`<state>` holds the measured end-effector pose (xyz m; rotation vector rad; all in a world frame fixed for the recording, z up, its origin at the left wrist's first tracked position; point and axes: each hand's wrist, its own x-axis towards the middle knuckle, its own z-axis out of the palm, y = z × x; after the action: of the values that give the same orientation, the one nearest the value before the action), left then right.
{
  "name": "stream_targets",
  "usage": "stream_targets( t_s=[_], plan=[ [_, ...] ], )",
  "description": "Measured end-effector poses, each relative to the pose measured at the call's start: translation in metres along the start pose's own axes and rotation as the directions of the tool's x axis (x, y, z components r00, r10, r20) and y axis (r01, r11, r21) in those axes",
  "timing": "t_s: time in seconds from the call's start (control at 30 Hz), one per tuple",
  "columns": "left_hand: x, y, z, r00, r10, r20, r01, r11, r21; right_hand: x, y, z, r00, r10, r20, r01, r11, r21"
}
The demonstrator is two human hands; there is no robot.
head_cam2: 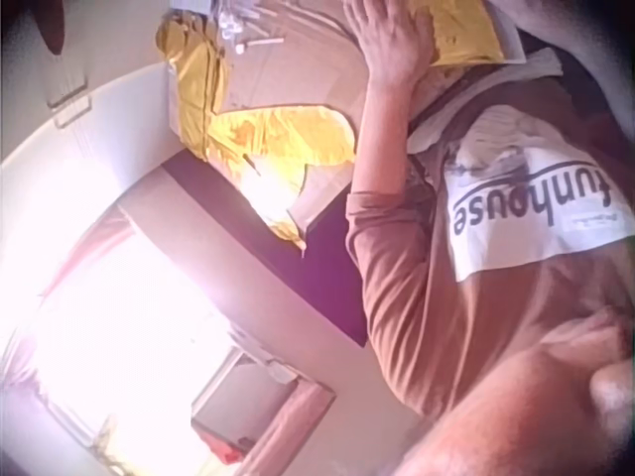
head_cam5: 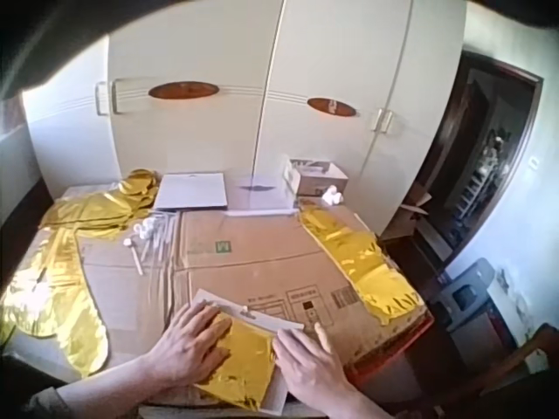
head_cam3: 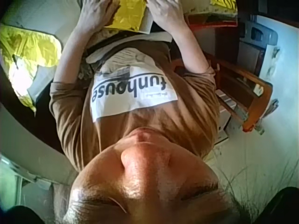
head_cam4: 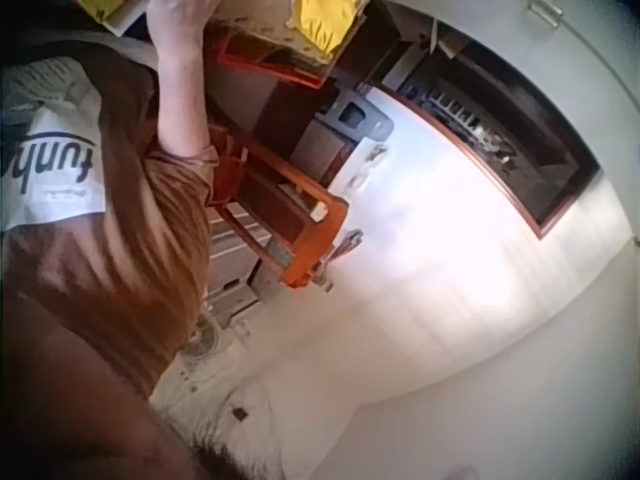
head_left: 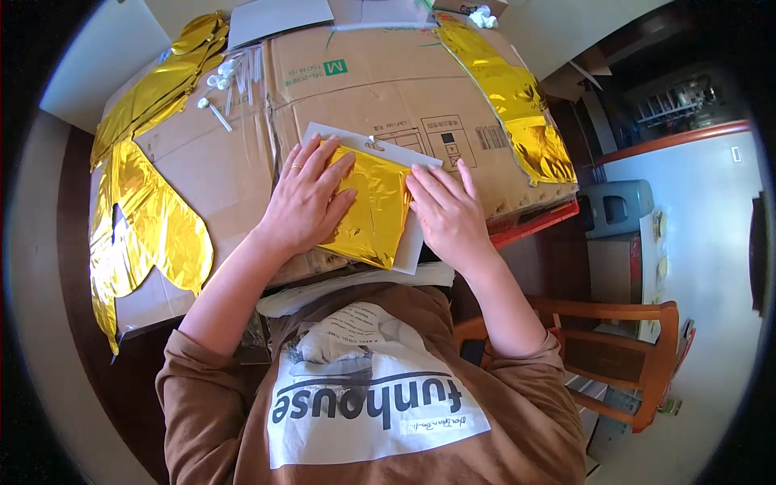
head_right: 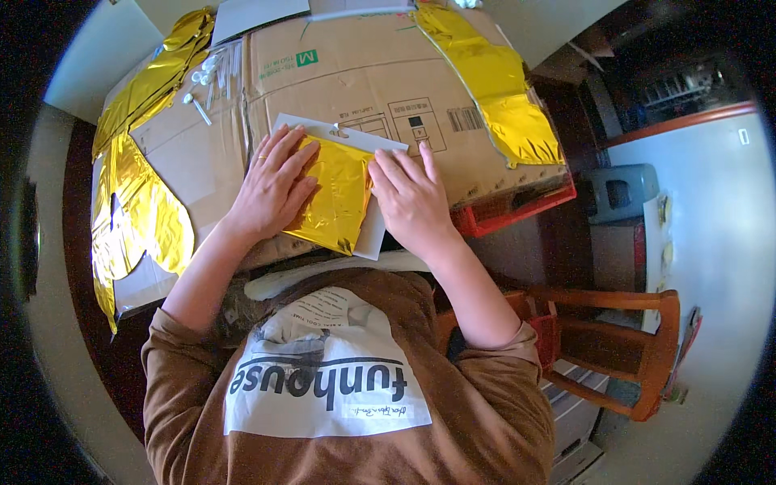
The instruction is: Unfolding and inspecting gold foil balloons on a workspace.
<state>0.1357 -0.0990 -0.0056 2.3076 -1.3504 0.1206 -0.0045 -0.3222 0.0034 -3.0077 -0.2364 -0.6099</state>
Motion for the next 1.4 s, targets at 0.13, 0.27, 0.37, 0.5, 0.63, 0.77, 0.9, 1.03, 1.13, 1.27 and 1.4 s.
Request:
stream_targets(
  t_s=[0.13,0.27,0.37,0.5,0.63,0.77,0.9,1.03,1.13,1.27,1.4],
  plan=[
    [-0.001,0.001,0.0,1.0,-0.002,0.004,0.002,1.0,0.016,-0.004,0.003,0.002,0.999,0.024,-0.025,-0.023,0.999,0.037],
    [0.0,0.001,0.002,0.999,-0.034,0.009,0.033,0.998,0.05,-0.012,0.005,-0.006,0.959,0.284,-0.009,-0.268,0.914,0.305],
    [0.004,-0.005,0.0,0.999,-0.045,-0.024,0.045,0.999,0.006,-0.019,-0.006,-0.017,0.906,0.422,-0.022,-0.382,0.84,0.385],
    [0.016,-0.023,-0.019,0.996,-0.085,-0.029,0.082,0.993,-0.09,-0.029,-0.028,-0.018,0.942,0.332,0.046,-0.335,0.931,0.142],
    [0.005,-0.031,-0.027,0.997,-0.073,-0.008,0.072,0.989,-0.126,-0.028,-0.011,-0.016,0.954,0.257,0.154,-0.263,0.965,0.02],
    [-0.017,-0.011,-0.034,0.994,-0.105,-0.02,0.105,0.994,0.011,-0.011,0.029,-0.01,0.961,0.167,0.219,-0.182,0.982,0.049],
    [-0.028,-0.001,-0.036,0.985,-0.159,-0.068,0.163,0.985,0.061,0.006,0.056,-0.002,0.966,0.124,0.229,-0.16,0.976,0.147],
    [-0.024,0.001,-0.04,0.976,-0.202,-0.081,0.201,0.979,-0.017,0.018,0.045,-0.013,0.954,0.235,0.185,-0.291,0.872,0.394],
    [-0.018,0.001,-0.036,0.987,-0.14,-0.081,0.13,0.985,-0.117,0.024,0.034,-0.019,0.97,0.233,0.066,-0.235,0.839,0.491],
    [-0.018,0.016,-0.031,0.99,-0.116,-0.078,0.102,0.981,-0.163,0.04,0.016,-0.013,0.995,0.051,0.08,-0.082,0.889,0.45],
    [-0.026,0.019,-0.037,0.981,-0.193,-0.011,0.189,0.973,-0.134,0.05,0.012,0.002,0.963,-0.122,0.242,0.053,0.96,0.276]
  ],
)
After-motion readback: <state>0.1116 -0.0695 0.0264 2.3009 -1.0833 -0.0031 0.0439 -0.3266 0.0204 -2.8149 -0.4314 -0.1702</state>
